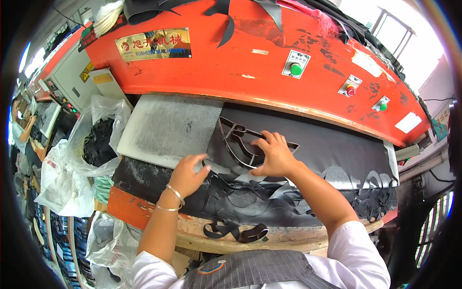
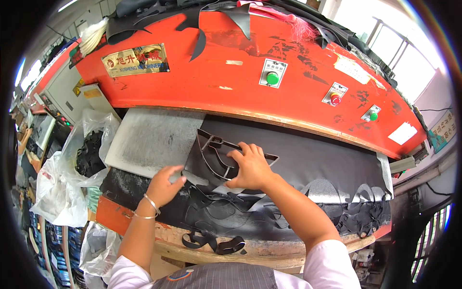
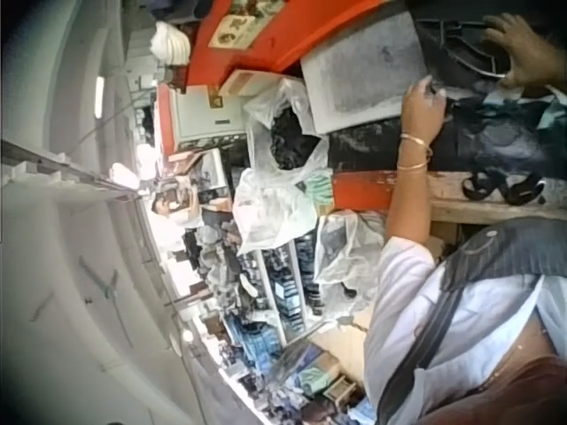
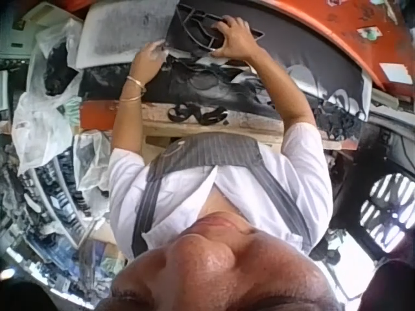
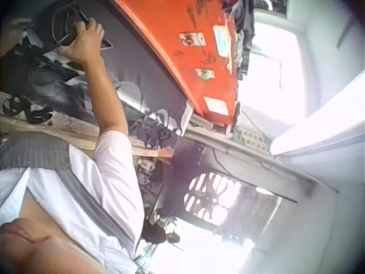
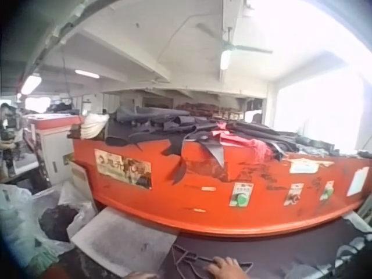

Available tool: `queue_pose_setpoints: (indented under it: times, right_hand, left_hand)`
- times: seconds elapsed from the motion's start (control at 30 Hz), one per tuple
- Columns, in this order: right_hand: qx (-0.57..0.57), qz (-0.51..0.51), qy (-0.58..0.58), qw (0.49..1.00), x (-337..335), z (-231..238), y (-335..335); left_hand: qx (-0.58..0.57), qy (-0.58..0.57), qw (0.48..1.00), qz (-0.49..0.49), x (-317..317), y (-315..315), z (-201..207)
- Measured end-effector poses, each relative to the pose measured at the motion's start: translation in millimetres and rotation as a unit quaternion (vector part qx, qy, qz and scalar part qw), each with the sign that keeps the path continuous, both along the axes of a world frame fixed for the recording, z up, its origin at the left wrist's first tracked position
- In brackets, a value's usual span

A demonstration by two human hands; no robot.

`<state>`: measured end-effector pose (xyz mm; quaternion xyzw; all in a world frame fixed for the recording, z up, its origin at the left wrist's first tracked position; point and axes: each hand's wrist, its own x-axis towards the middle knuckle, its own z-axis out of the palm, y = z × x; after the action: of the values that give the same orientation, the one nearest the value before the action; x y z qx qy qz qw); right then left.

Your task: Operating a hydraulic press machine to cut shoe components from leather sheets using metal dies.

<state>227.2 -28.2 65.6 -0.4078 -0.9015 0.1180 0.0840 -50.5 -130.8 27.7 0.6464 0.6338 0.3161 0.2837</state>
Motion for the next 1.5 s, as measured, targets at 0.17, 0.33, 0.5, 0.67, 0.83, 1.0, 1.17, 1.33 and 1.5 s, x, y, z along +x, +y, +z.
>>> queue_pose_setpoints:
  times: [0.17, 0.33, 0.5, 0.67, 0.83, 1.0, 1.17, 1.33, 1.5]
  right_hand:
    - [0.002, -0.008, -0.011, 1.000, -22, -25, 25]
    - [0.036, -0.045, -0.010, 0.998, 1, -43, 20]
    - [0.001, -0.264, 0.031, 0.964, 43, -78, 6]
    - [0.014, -0.282, 0.087, 0.956, 29, -78, 5]
    - [0.009, -0.261, 0.104, 0.960, 29, -76, 9]
    - [0.033, -0.259, 0.091, 0.961, 33, -75, 5]
    - [0.042, -0.245, 0.087, 0.965, 36, -70, 1]
    - [-0.009, -0.258, 0.283, 0.924, 91, -33, -19]
    - [0.141, -0.357, 0.741, 0.552, 224, 61, -7]
  left_hand:
    - [0.069, -0.029, 0.996, 0.037, -10, 67, -45]
    - [0.094, 0.048, 0.994, 0.027, 0, 134, -77]
    - [0.070, 0.099, 0.992, 0.024, 10, 157, -80]
    - [0.085, 0.126, 0.988, 0.020, 2, 158, -84]
    - [0.088, 0.136, 0.987, -0.006, -4, 159, -76]
    - [0.056, 0.133, 0.989, -0.027, -5, 156, -73]
    - [0.051, 0.136, 0.989, -0.030, -3, 149, -62]
    - [0.082, 0.027, 0.987, 0.136, 2, 99, -39]
    - [0.099, -0.113, 0.989, 0.019, 79, 50, 24]
